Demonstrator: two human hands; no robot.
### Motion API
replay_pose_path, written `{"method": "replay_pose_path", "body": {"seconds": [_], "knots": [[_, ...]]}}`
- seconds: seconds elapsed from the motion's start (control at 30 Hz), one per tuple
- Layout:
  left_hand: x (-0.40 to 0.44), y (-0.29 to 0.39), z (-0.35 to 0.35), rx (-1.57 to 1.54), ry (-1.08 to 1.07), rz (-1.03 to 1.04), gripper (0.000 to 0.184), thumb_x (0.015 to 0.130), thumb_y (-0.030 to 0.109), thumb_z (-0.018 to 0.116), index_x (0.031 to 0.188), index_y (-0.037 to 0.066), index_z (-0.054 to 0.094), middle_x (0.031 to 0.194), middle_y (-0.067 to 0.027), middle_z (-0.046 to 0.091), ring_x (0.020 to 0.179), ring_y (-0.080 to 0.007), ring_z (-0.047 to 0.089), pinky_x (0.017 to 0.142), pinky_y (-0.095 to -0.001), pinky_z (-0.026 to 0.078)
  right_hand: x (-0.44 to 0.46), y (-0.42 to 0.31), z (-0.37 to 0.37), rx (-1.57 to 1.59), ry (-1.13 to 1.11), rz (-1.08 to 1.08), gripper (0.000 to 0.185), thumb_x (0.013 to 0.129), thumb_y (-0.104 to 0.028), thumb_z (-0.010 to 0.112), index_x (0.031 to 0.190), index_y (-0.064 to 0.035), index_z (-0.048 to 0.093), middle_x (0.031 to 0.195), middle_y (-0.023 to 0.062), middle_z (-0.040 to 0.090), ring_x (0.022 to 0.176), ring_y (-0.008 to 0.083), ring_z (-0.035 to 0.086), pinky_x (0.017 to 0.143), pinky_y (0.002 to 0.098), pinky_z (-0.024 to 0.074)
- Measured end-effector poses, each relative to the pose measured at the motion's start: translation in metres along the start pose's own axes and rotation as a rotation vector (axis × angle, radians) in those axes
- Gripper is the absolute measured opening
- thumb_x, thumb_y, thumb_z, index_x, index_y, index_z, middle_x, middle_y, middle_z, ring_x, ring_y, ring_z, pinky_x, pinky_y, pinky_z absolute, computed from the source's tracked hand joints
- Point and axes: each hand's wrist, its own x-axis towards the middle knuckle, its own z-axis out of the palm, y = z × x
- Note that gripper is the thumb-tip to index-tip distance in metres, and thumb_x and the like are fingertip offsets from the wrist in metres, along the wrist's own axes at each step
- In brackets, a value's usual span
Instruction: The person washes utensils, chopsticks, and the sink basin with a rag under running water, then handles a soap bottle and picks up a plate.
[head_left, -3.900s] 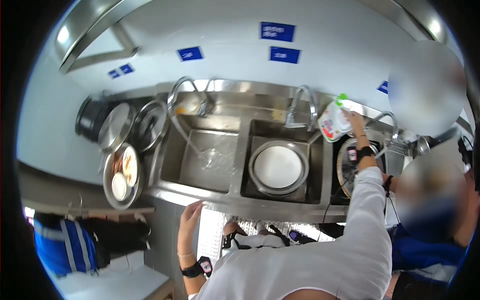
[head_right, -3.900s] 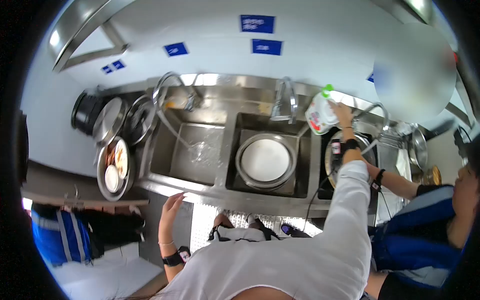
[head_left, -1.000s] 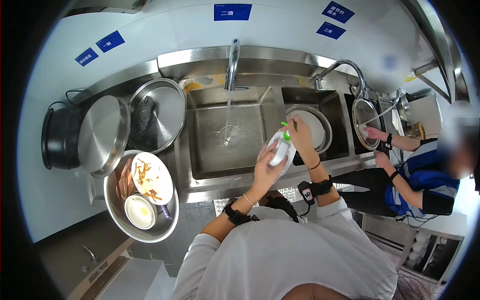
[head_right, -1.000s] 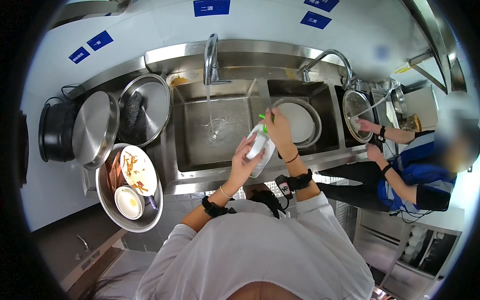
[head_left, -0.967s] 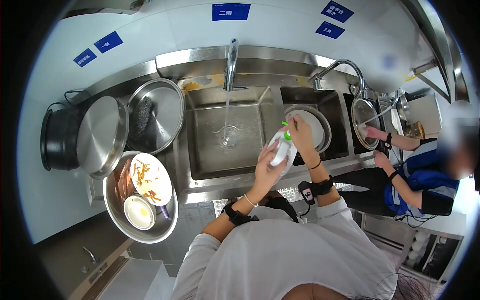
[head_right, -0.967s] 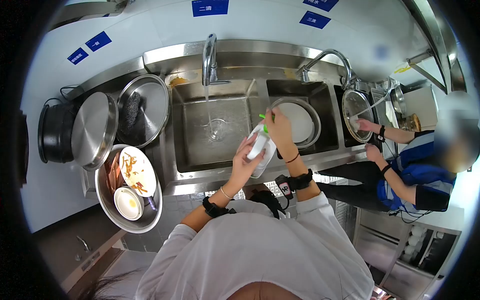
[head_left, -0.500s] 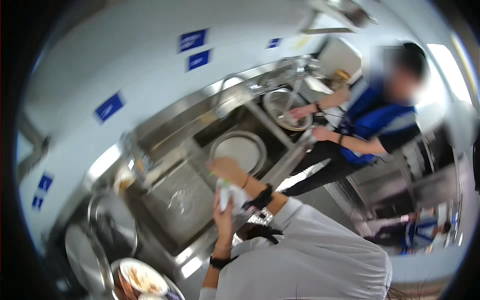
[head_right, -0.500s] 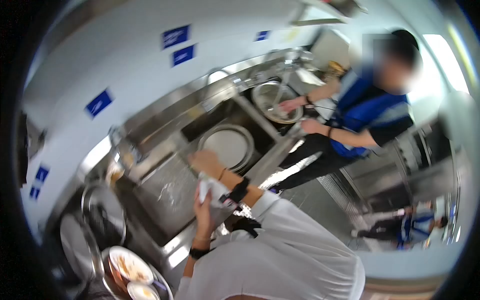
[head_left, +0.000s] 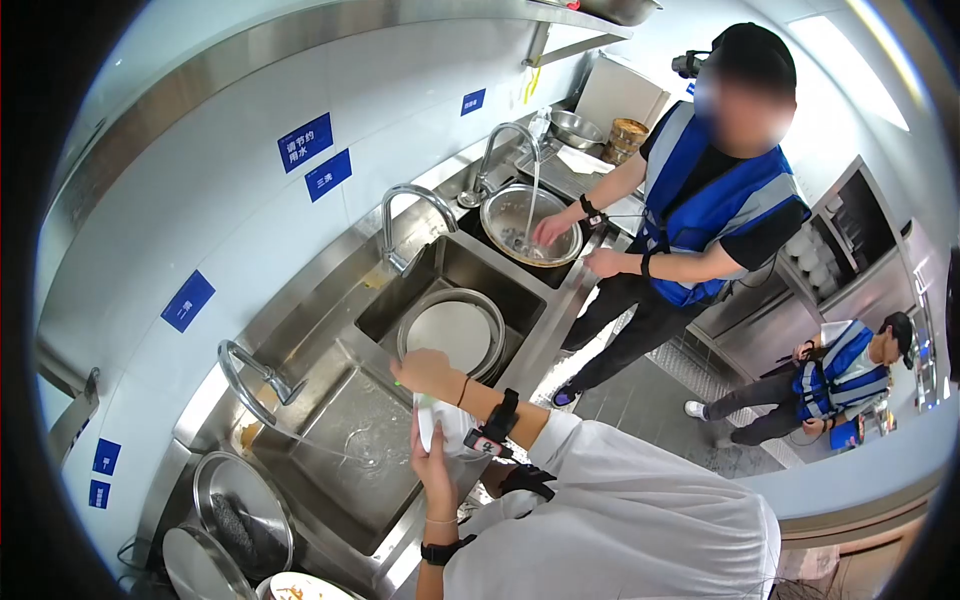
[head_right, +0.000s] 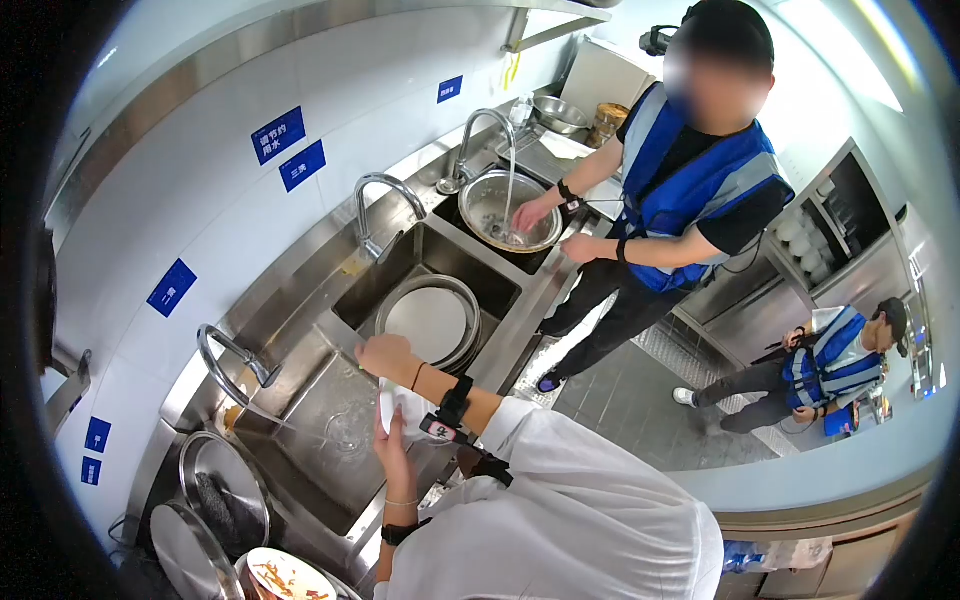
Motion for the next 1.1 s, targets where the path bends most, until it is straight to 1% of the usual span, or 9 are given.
{"method": "replay_pose_path", "body": {"seconds": [0.13, 0.23, 0.5, 0.6, 0.73, 0.83, 0.9, 1.0, 1.1], "knots": [[-0.003, 0.006, 0.005, -0.028, 0.004, -0.009, 0.044, 0.090, 0.016, 0.056, 0.130, -0.001, 0.046, 0.121, -0.0051, 0.054, 0.106, -0.0125, 0.051, 0.093, -0.0276, 0.039, -0.002, 0.000, -0.004, 0.005, -0.005, -0.011, 0.049, 0.087, -0.038, 0.036, 0.077, -0.0032, 0.069, 0.078, 0.0163, 0.067, 0.074, 0.0336, 0.066, 0.065, 0.0453, 0.0509], [-0.003, 0.005, 0.004, -0.048, -0.011, 0.004, 0.045, 0.090, 0.010, 0.054, 0.132, -0.002, 0.043, 0.130, -0.0068, 0.047, 0.109, -0.0130, 0.049, 0.094, -0.0272, 0.039, -0.001, 0.001, -0.002, 0.006, 0.004, -0.017, 0.047, 0.087, -0.036, 0.037, 0.076, -0.0033, 0.069, 0.077, 0.0161, 0.067, 0.074, 0.0337, 0.066, 0.065, 0.0456, 0.0510], [-0.007, 0.012, 0.003, -0.009, -0.001, 0.026, 0.045, 0.090, 0.011, 0.054, 0.132, -0.002, 0.043, 0.130, -0.0064, 0.047, 0.109, -0.0130, 0.049, 0.093, -0.0272, 0.039, -0.004, -0.003, 0.003, 0.003, 0.039, -0.050, 0.044, 0.087, -0.032, 0.038, 0.074, -0.0036, 0.069, 0.076, 0.0160, 0.067, 0.073, 0.0339, 0.066, 0.065, 0.0447, 0.0517], [-0.005, 0.006, -0.002, 0.011, 0.011, 0.025, 0.045, 0.090, 0.011, 0.054, 0.132, -0.003, 0.043, 0.131, -0.0068, 0.046, 0.109, -0.0134, 0.049, 0.093, -0.0272, 0.039, 0.000, -0.002, 0.008, -0.001, 0.013, -0.045, 0.043, 0.086, -0.032, 0.038, 0.076, -0.0037, 0.069, 0.078, 0.0165, 0.067, 0.075, 0.0344, 0.066, 0.065, 0.0450, 0.0516], [-0.008, 0.011, 0.000, 0.008, 0.011, 0.012, 0.045, 0.090, 0.011, 0.054, 0.131, -0.004, 0.043, 0.132, -0.0073, 0.046, 0.111, -0.0138, 0.048, 0.094, -0.0274, 0.038, -0.001, -0.001, 0.008, 0.019, 0.025, -0.054, 0.043, 0.085, -0.033, 0.039, 0.074, -0.0019, 0.067, 0.077, 0.0182, 0.066, 0.074, 0.0367, 0.064, 0.067, 0.0465, 0.0499], [-0.008, 0.010, 0.001, -0.017, 0.019, 0.038, 0.045, 0.090, 0.015, 0.056, 0.130, -0.003, 0.045, 0.123, -0.0071, 0.051, 0.107, -0.0144, 0.050, 0.094, -0.0279, 0.038, -0.003, -0.002, 0.005, -0.007, 0.001, -0.071, 0.043, 0.085, -0.033, 0.040, 0.076, -0.0017, 0.068, 0.078, 0.0184, 0.066, 0.075, 0.0365, 0.064, 0.068, 0.0467, 0.0499], [-0.008, 0.009, 0.001, 0.006, 0.026, 0.045, 0.045, 0.090, 0.015, 0.055, 0.130, -0.003, 0.045, 0.123, -0.0072, 0.051, 0.107, -0.0142, 0.050, 0.093, -0.0282, 0.038, -0.004, -0.001, 0.004, -0.035, -0.005, -0.113, 0.043, 0.085, -0.033, 0.040, 0.077, -0.0015, 0.068, 0.079, 0.0184, 0.066, 0.076, 0.0362, 0.064, 0.069, 0.0466, 0.0499], [-0.004, 0.000, -0.005, 0.041, 0.023, 0.069, 0.044, 0.090, 0.016, 0.055, 0.130, -0.003, 0.045, 0.124, -0.0074, 0.051, 0.107, -0.0142, 0.050, 0.093, -0.0283, 0.039, -0.006, -0.006, 0.002, 0.003, -0.006, -0.054, 0.043, 0.086, -0.033, 0.039, 0.079, -0.0013, 0.068, 0.081, 0.0187, 0.066, 0.078, 0.0363, 0.064, 0.070, 0.0464, 0.0499], [-0.003, -0.006, -0.009, 0.031, 0.022, 0.074, 0.044, 0.091, 0.016, 0.055, 0.130, -0.002, 0.045, 0.124, -0.0071, 0.051, 0.107, -0.0138, 0.050, 0.093, -0.0280, 0.039, -0.006, -0.007, 0.002, 0.028, -0.009, -0.043, 0.044, 0.086, -0.033, 0.039, 0.080, -0.0011, 0.068, 0.083, 0.0191, 0.066, 0.080, 0.0367, 0.064, 0.072, 0.0461, 0.0498]]}}
